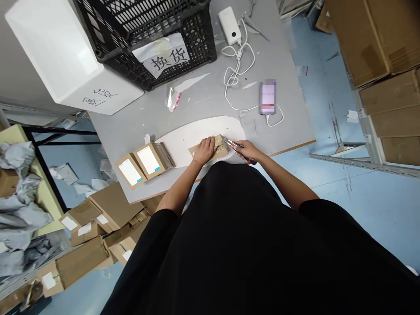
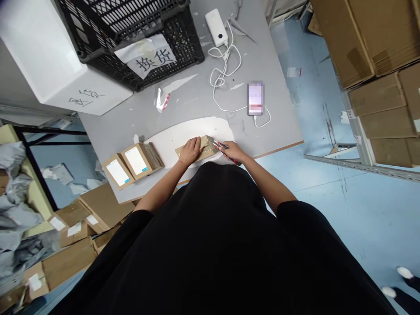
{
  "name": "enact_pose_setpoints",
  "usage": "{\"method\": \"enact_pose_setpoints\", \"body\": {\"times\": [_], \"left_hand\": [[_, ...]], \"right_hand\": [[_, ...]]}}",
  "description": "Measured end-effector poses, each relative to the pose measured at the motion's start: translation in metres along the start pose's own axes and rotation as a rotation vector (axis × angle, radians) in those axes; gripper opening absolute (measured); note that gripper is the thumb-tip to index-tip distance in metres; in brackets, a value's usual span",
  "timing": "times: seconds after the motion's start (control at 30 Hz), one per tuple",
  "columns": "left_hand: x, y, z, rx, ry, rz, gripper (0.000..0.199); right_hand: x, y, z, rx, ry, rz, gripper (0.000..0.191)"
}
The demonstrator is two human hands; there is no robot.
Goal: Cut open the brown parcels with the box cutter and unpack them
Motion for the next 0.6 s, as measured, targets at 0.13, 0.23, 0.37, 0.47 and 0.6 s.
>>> {"method": "enact_pose_setpoints", "body": {"times": [0.13,0.23,0.37,0.47,0.6], "left_hand": [[-0.0002,-0.002,0.0015,-0.011,-0.006,-0.001,0.061],[-0.0004,-0.0029,0.0024,-0.001,-0.004,-0.003,0.062],[-0.0003,-0.0032,0.0024,0.006,-0.003,0.007,0.064],[0.0001,-0.0034,0.002,0.008,-0.006,0.002,0.065],[0.0009,-0.0041,0.0023,0.042,0.0,-0.021,0.064]], "right_hand": [[-0.0049,0.0015,-0.0005,0.032,0.008,-0.002,0.016],[-0.0065,0.0022,-0.001,0.047,0.008,0.005,0.017],[-0.0068,0.0016,-0.0007,0.076,0.028,-0.005,0.015],[-0.0051,-0.0009,0.0011,0.104,0.032,-0.026,0.014],[-0.0012,-0.005,0.0017,0.126,0.037,-0.048,0.013]]}}
Point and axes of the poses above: each hand's wrist, its own x-axis away from the middle knuckle, its own y-axis out of the back of the hand, z = x × y, the point moved 1 cm from there along -x, towards the middle knuckle, and after that the axes turned 3 degrees about -y, right-handed, at the moved point
